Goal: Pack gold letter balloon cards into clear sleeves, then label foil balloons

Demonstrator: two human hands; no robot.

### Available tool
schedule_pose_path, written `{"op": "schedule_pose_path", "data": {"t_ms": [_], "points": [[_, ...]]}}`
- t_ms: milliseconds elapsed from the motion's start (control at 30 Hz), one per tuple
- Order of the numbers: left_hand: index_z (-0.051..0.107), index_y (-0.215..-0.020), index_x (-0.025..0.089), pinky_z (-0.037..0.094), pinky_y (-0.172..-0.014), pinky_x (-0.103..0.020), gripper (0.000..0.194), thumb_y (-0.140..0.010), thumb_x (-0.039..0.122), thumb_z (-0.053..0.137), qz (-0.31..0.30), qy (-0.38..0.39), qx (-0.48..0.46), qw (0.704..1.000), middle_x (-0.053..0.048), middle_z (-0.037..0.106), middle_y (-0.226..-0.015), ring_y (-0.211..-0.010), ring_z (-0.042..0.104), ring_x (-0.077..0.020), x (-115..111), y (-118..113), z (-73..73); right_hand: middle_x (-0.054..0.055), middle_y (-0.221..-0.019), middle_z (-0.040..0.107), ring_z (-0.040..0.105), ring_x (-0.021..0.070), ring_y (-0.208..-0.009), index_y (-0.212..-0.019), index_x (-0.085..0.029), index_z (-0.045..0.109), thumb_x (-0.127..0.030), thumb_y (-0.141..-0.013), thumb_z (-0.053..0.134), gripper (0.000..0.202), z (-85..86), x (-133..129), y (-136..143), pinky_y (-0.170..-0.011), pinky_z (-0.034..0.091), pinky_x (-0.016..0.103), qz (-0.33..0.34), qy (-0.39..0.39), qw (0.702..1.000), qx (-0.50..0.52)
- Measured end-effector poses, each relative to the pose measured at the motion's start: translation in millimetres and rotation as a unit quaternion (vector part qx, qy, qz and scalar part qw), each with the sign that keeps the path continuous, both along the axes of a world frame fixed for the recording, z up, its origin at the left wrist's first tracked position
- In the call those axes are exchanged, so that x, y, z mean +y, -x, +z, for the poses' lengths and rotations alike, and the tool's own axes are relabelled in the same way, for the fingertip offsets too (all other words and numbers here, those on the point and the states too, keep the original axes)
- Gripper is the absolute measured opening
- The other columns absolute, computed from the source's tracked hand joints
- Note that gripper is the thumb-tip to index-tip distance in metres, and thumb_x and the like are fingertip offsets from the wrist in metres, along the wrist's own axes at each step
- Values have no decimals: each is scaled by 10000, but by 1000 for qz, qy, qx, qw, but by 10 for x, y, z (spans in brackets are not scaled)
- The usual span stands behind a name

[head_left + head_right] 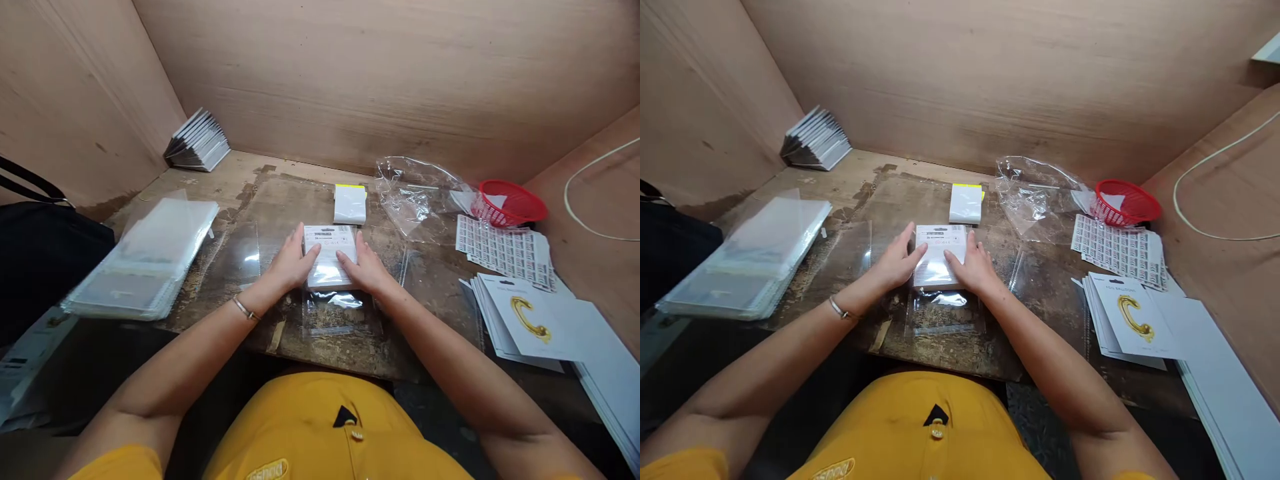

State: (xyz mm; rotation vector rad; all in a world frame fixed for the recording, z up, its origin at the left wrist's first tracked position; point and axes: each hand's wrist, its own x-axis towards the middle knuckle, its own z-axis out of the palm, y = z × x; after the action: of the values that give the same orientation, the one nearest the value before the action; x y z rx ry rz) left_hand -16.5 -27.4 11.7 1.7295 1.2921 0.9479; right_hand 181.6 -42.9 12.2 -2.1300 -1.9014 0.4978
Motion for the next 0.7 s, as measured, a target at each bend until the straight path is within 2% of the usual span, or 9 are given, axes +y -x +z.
{"op": "schedule_pose_path", "data": {"t_ms": [67, 100, 133, 167, 267, 333, 433, 600, 700], "points": [[570, -1221, 146, 380, -1085, -455, 341, -933, 292, 460, -35, -129, 87, 987, -135, 631, -1242, -1196, 565, -247, -376, 18, 92, 258, -1504, 318, 321, 361, -1399, -1508, -45, 170, -583, -884, 469, 877, 107, -122, -133, -1089, 344, 547, 51, -16, 998, 23], [611, -1150, 157, 437, -1038, -408, 290, -946, 272, 438, -105, -192, 124, 968, -114, 665, -1177, -1127, 608, -220, -594, 18, 109, 239, -1528, 281, 274, 356, -1420, -1509, -83, 201, -597, -854, 517, 890, 158, -210, -195, -1098, 332, 549, 104, -31, 994, 22], [637, -1095, 165, 482, -984, -365, 268, -949, 254, 430, -204, -250, 161, 933, -96, 687, -1126, -1066, 638, -202, -809, 9, 103, 215, -1548, 251, 226, 353, -1438, -1500, -125, 250, -596, -810, 587, 901, 203, -309, -240, -1107, 318, 552, 170, -45, 984, 11], [638, -1107, 154, 496, -966, -348, 282, -954, 242, 419, -259, -291, 197, 900, -103, 688, -1133, -1061, 644, -202, -1001, -9, 73, 196, -1559, 236, 193, 355, -1447, -1484, -155, 302, -564, -763, 662, 903, 237, -409, -262, -1113, 310, 551, 235, -54, 971, -9], [533, -1287, 16, 461, -1017, -436, 515, -930, 385, 490, -267, -299, 332, 854, -233, 557, -1330, -1240, 534, -328, -1331, -102, -99, 176, -1545, 290, 202, 359, -1444, -1436, -150, 397, -324, -775, 700, 748, 238, -640, -179, -1128, 298, 535, 337, -84, 933, -99], [452, -1353, -38, 406, -1063, -483, 689, -905, 482, 512, -248, -267, 390, 845, -281, 464, -1400, -1316, 445, -372, -1349, -158, -208, 169, -1509, 367, 267, 340, -1425, -1412, -122, 432, -168, -854, 565, 575, 165, -682, -62, -1133, 293, 527, 330, -127, 922, -157], [422, -1384, -30, 361, -1098, -471, 700, -919, 490, 486, -259, -259, 415, 833, -273, 410, -1442, -1362, 386, -358, -1271, -193, -271, 181, -1405, 506, 440, 303, -1320, -1326, -90, 525, -107, -902, 446, 432, 52, -606, 71, -1094, 364, 486, 289, -180, 920, -194], [433, -1376, -37, 356, -1099, -465, 711, -913, 499, 493, -261, -275, 424, 823, -288, 415, -1432, -1359, 383, -373, -1249, -197, -236, 161, -1294, 609, 554, 260, -1162, -1187, -78, 615, -130, -870, 527, 333, 45, -458, 150, -1033, 451, 390, 318, -199, 912, -166], [453, -1360, -42, 360, -1097, -461, 695, -918, 493, 486, -260, -278, 428, 820, -294, 426, -1421, -1349, 398, -374, -1250, -199, -200, 161, -1242, 639, 592, 246, -1097, -1105, -86, 645, -109, -848, 559, 272, 89, -448, 156, -985, 485, 356, 295, -189, 923, -158]]}}
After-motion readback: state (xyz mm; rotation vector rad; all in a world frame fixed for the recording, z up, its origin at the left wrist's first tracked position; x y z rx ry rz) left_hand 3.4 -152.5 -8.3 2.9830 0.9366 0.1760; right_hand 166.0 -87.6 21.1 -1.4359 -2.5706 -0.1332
